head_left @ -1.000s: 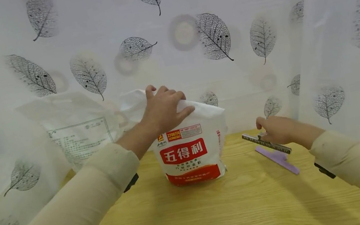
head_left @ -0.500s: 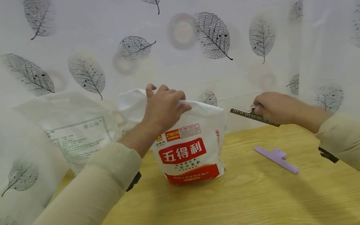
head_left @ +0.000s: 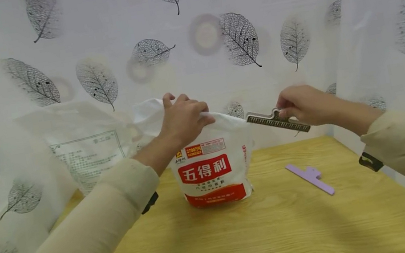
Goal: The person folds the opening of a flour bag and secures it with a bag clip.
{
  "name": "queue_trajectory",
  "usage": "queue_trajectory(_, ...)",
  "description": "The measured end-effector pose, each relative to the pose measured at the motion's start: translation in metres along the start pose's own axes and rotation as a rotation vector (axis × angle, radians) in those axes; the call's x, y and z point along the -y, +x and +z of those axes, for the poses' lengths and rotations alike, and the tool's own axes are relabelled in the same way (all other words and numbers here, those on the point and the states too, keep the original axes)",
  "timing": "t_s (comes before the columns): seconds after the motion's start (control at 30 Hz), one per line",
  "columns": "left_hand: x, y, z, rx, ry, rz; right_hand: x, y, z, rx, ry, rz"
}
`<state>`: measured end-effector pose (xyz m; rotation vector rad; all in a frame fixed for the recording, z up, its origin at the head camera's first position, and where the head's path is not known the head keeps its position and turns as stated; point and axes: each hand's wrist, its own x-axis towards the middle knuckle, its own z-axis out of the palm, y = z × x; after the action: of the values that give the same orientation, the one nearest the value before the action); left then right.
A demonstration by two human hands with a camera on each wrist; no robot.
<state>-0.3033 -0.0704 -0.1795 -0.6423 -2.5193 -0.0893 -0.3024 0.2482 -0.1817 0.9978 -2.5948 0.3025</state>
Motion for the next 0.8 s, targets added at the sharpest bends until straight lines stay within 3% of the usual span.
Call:
queue_trajectory(0.2,0.002,-0.001,0.001,-0.001,-0.017,0.015,0.006,0.004,0.008,0.023,0.006,0.014)
queue_trajectory(0.4,0.005,-0.003,0.003,-0.010,-0.028,0.030,0.009,0.008,0.012,-0.010,-0.004,-0.005)
queue_trajectory(0.8,0.015,-0.010,0.003,-0.062,0.060,0.082,0.016,0.018,0.017,-0.043,-0.009,-0.041)
